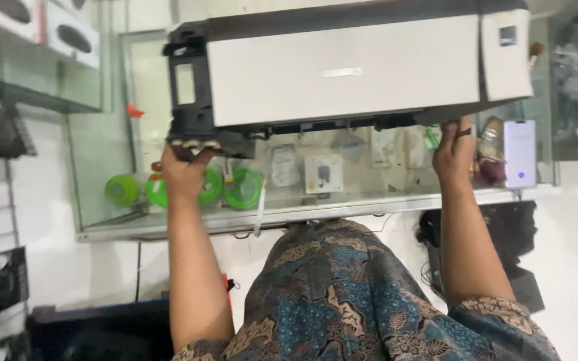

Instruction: Disassembling a printer by removing its outer casing and internal components using a screwdriver.

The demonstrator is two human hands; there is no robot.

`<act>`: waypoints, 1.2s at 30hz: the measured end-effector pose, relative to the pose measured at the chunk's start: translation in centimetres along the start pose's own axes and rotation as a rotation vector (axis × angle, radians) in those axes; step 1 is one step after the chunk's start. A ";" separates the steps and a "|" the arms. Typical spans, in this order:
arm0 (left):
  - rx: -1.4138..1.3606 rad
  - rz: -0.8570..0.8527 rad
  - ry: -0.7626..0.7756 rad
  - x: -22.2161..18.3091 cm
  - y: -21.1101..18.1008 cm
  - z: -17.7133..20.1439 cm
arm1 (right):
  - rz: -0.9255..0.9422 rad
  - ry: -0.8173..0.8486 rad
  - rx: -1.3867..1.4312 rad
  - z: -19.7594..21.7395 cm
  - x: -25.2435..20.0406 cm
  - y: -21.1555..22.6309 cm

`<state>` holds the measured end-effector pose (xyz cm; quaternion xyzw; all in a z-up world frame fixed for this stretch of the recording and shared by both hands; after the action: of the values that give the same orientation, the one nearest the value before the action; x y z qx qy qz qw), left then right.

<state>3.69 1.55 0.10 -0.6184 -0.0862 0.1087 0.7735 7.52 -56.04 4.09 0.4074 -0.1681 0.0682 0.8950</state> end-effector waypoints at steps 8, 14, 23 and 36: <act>0.116 0.100 -0.095 -1.9 1.3 1.3 | -0.618 -0.024 -0.034 5.8 -15.6 -7.4; 0.042 0.061 -0.080 -2.0 -1.5 0.4 | -0.775 -0.015 0.113 5.1 -15.6 -6.9; 0.035 0.075 -0.101 -1.8 -0.9 0.8 | -0.801 0.038 -0.163 5.7 -9.7 -9.1; 0.055 0.101 -0.082 -2.1 -3.1 0.1 | -0.813 0.262 -0.344 5.7 -2.6 -10.4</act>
<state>1.80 0.37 3.19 -0.5956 -0.0835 0.1753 0.7795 6.37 -67.10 -0.71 0.2738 0.1110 -0.2666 0.9174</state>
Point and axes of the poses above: each hand's wrist, its own x-axis towards the middle knuckle, its own z-axis out of the back of the hand, y = z × x, the point moved 4 cm from there along x, towards the middle knuckle, and after that the axes turned 7 degrees about y, right-handed, at the moved point
